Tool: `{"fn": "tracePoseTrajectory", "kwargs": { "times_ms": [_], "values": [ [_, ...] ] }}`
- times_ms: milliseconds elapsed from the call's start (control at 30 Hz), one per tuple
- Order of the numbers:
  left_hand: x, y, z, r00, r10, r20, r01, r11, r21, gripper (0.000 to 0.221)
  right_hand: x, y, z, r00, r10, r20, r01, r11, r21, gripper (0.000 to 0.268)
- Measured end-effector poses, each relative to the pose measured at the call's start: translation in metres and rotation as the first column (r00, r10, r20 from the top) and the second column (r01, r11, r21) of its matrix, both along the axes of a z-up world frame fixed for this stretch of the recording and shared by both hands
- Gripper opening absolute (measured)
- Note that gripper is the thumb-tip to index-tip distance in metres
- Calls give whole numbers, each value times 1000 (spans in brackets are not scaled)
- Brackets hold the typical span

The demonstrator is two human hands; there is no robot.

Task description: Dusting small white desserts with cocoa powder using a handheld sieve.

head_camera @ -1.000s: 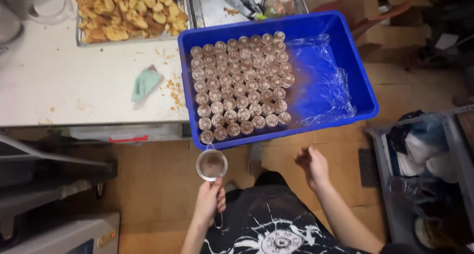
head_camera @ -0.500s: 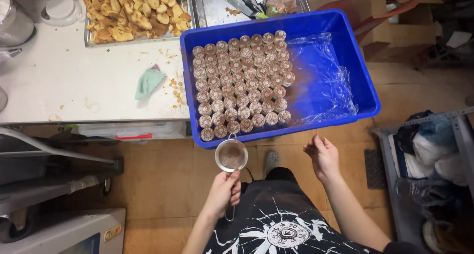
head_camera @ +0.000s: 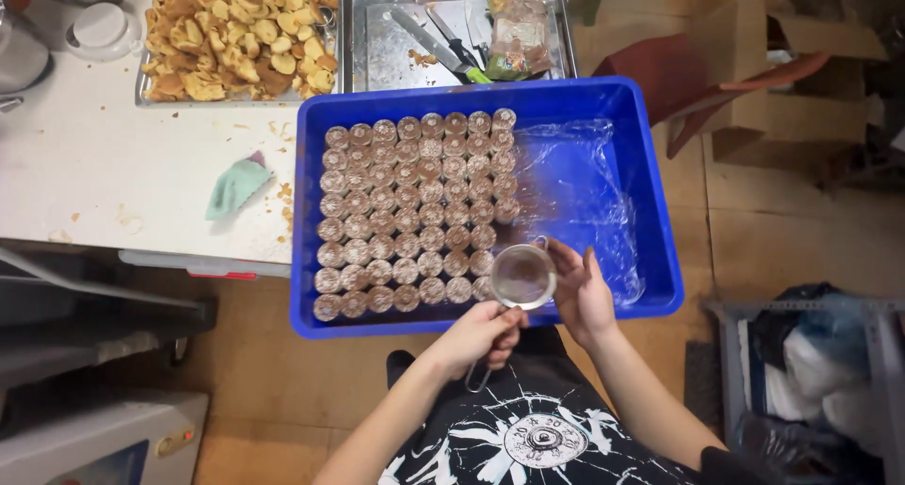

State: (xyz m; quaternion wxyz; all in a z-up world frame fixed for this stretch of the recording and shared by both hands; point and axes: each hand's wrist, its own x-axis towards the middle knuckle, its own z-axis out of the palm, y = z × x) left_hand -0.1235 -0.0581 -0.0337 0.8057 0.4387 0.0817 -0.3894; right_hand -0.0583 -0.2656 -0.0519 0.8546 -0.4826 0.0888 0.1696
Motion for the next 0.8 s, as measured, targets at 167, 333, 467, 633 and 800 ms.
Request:
{"fn": "tracePoseTrajectory", "kwargs": {
  "times_ms": [167,333,467,633,800],
  "values": [
    [34,-47,-2,992,-75,-101,73,997,-24,36,29,-24,30,977,99,-190,-62,980,191,79],
    [42,-64,-15,997,-4,-82,6,1000,20,41,54,-45,27,979,141,-148,-110,973,203,79],
    [50,-66,-23,998,34,-56,-27,991,133,42,62,-45,24,974,129,-188,-96,979,178,80],
    [49,-55,-37,982,186,-37,-177,967,185,37,68,-30,17,957,155,-243,-108,975,196,82],
    [48,-23,-39,943,331,-29,-319,926,202,30,70,-11,20,967,194,-167,-162,969,185,84]
  ]
}}
